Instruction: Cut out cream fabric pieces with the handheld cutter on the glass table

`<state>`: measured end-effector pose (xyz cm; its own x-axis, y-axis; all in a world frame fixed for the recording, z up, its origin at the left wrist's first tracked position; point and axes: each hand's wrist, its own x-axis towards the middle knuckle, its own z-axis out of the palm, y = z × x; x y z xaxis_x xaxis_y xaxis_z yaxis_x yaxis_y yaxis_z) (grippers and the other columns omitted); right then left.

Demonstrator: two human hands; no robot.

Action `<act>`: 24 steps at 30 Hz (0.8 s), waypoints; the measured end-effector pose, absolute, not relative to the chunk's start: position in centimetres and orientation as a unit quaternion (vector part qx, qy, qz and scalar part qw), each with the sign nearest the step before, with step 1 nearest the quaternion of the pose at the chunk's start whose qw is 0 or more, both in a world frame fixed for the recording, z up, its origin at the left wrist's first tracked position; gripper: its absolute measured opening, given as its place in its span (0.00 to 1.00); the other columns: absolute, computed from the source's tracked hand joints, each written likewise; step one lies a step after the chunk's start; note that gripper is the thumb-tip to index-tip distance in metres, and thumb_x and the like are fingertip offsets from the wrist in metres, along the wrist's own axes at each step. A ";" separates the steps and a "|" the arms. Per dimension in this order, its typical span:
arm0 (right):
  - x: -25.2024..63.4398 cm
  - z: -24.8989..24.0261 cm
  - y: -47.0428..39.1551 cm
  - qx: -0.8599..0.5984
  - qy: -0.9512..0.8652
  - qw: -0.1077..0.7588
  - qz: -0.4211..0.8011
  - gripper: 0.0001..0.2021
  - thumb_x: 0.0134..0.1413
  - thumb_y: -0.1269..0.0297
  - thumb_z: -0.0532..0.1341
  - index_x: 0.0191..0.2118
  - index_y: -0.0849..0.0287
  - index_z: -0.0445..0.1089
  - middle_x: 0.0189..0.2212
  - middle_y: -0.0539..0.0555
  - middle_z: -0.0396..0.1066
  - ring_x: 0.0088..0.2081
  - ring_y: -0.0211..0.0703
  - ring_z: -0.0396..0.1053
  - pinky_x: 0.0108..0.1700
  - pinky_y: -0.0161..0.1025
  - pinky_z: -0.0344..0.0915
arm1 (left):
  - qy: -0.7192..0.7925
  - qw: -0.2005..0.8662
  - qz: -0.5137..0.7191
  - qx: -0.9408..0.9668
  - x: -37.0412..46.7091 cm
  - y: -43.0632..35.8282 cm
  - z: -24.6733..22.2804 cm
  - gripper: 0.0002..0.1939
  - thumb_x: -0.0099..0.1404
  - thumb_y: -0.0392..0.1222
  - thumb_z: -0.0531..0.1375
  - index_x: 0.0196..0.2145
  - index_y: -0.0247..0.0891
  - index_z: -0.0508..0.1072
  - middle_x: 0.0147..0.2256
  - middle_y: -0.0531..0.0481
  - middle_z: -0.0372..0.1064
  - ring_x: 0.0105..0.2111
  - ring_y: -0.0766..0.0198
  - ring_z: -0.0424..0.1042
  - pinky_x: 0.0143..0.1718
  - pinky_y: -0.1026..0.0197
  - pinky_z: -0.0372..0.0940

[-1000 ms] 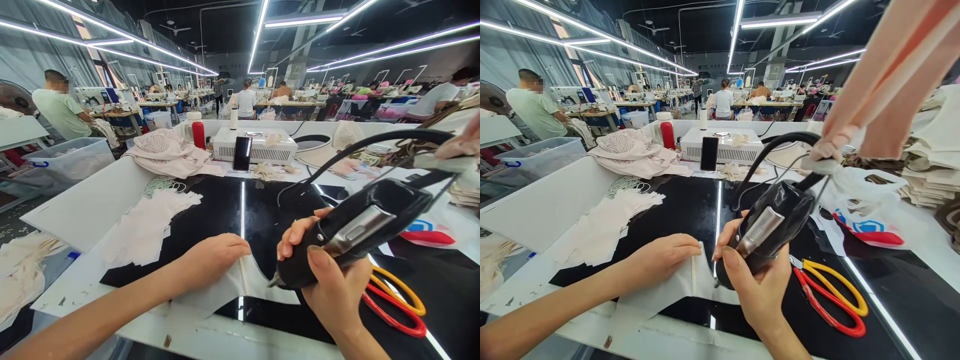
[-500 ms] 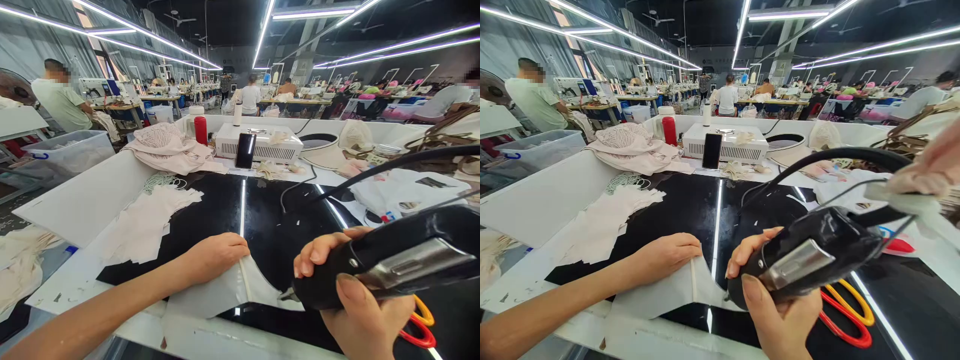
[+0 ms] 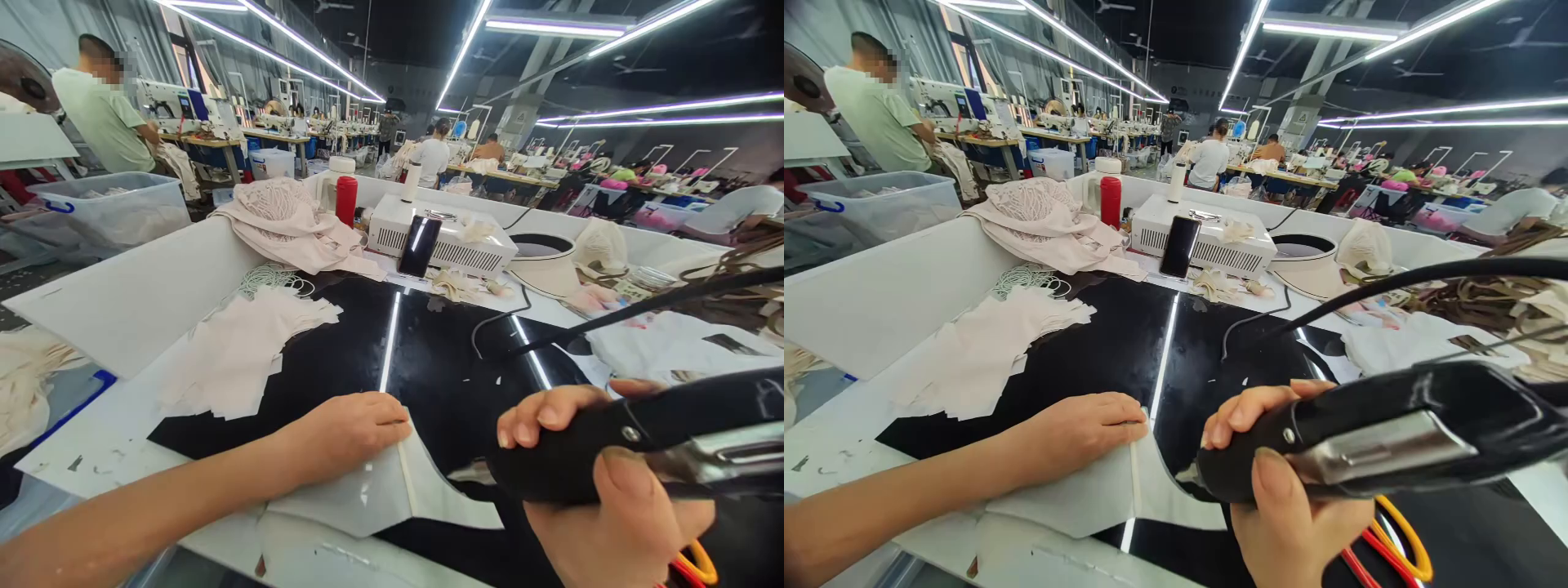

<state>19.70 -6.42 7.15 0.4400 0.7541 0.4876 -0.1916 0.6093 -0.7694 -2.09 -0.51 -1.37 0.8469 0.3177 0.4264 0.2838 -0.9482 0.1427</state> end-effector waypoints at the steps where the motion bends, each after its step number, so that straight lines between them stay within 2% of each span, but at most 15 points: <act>1: 19.4 7.2 -5.7 -0.318 -0.433 0.790 0.294 0.22 0.48 0.57 0.79 0.46 0.50 0.74 0.25 0.44 0.73 0.22 0.41 0.69 0.21 0.38 0.73 | 0.160 0.035 0.234 0.958 -2.1 -0.6 -1.5 0.14 0.78 0.26 0.57 0.57 0.31 0.75 0.54 0.42 0.80 0.57 0.55 0.78 0.62 0.54 0.74; 8: 17.7 6.5 -1.8 -0.309 -0.462 0.784 0.277 0.19 0.54 0.59 0.75 0.48 0.51 0.71 0.27 0.43 0.74 0.23 0.40 0.71 0.25 0.39 0.73 | 0.166 0.047 0.256 0.951 -1.8 -0.9 -1.9 0.12 0.79 0.28 0.57 0.56 0.31 0.75 0.54 0.43 0.79 0.56 0.56 0.78 0.60 0.56 0.75; 20: 17.0 6.0 -1.4 -0.290 -0.464 0.787 0.284 0.20 0.54 0.58 0.77 0.48 0.52 0.70 0.27 0.43 0.74 0.22 0.39 0.70 0.24 0.38 0.72 | 0.181 0.065 0.251 0.949 -1.6 -1.2 -1.4 0.12 0.78 0.26 0.56 0.53 0.32 0.76 0.54 0.42 0.79 0.54 0.57 0.79 0.57 0.58 0.76; 24: 16.8 6.0 -1.4 -0.305 -0.466 0.783 0.278 0.19 0.56 0.60 0.75 0.48 0.51 0.69 0.28 0.43 0.74 0.22 0.39 0.71 0.25 0.39 0.73 | 0.185 0.061 0.251 0.948 -1.7 -1.3 -1.6 0.13 0.77 0.25 0.57 0.53 0.33 0.76 0.54 0.42 0.78 0.55 0.57 0.79 0.56 0.58 0.77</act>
<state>16.80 -1.42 5.97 0.4110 0.7191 0.5603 -0.1511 0.6599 -0.7360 -1.67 -1.26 -1.62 0.8061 0.3812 0.4528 0.3198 -0.9242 0.2087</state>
